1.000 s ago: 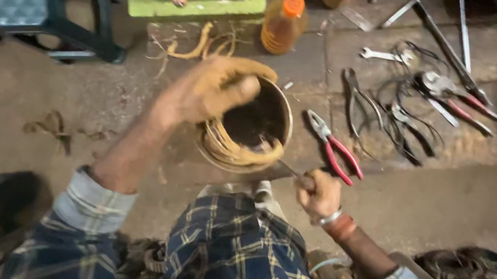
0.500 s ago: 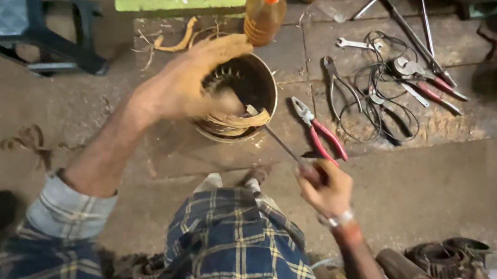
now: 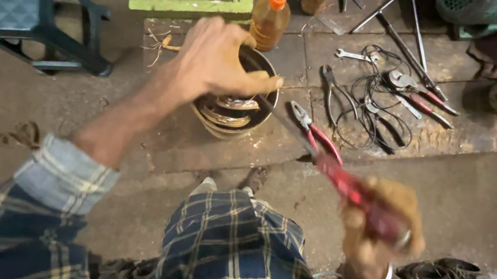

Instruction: The person uses pliers and a screwdriver to remove copper windings from a cylindrical metal housing. They repeatedly pry and pull the wires loose, then drop the extracted coils onto the floor.

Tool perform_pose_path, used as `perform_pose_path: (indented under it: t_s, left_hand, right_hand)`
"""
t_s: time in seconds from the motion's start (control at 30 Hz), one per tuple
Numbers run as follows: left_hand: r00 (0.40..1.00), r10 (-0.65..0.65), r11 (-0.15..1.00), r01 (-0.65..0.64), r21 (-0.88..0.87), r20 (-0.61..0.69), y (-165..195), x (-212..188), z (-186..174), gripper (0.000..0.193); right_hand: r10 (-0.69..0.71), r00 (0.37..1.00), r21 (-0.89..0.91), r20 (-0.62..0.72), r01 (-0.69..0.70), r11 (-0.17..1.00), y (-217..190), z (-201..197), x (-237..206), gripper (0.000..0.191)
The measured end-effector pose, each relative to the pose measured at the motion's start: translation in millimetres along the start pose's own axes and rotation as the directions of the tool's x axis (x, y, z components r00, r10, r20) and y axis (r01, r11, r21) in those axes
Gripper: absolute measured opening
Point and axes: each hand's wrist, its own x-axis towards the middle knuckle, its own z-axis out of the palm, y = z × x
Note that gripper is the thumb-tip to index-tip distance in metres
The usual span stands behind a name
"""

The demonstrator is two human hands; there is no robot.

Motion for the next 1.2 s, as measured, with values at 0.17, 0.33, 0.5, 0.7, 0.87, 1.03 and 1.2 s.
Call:
perform_pose_path:
  t_s: [0.17, 0.33, 0.5, 0.7, 0.87, 1.03, 1.2]
  left_hand:
    - [0.999, 0.033, 0.999, -0.034, 0.031, 0.015, -17, 32, 5, 0.071]
    - [0.992, 0.13, 0.991, -0.13, -0.033, 0.003, -31, 46, 11, 0.068]
    - [0.995, 0.04, 0.996, -0.047, 0.081, 0.091, -14, 17, -4, 0.078]
    - [0.946, 0.288, 0.958, -0.287, 0.028, -0.151, 10, -35, -8, 0.075]
    - [0.976, 0.216, 0.976, -0.216, 0.0, 0.024, 1, -24, -7, 0.062]
    - [0.957, 0.01, 0.989, -0.051, 0.138, 0.29, 19, -6, -10, 0.055]
    - [0.932, 0.066, 0.994, -0.092, 0.056, 0.356, 27, 11, -24, 0.04]
  right_hand:
    - [0.12, 0.991, 0.146, 0.055, -0.127, 0.981, 44, 37, 54, 0.022]
    - [0.071, 0.99, 0.294, -0.122, -0.032, 0.955, 50, 35, 55, 0.029]
    - [0.062, 0.832, 0.388, -0.551, 0.19, 0.902, 54, -58, 12, 0.035]
    - [0.088, 0.64, -0.021, -0.763, -0.161, 0.987, 129, -130, 1, 0.024]
    - [0.551, 0.704, 0.469, -0.449, -0.339, 0.816, 192, -61, -27, 0.036]
    - [0.831, 0.445, 0.636, -0.335, -0.544, 0.547, 230, -20, -39, 0.035]
    - [0.537, 0.784, -0.053, -0.311, -0.579, 0.814, 231, -9, -51, 0.042]
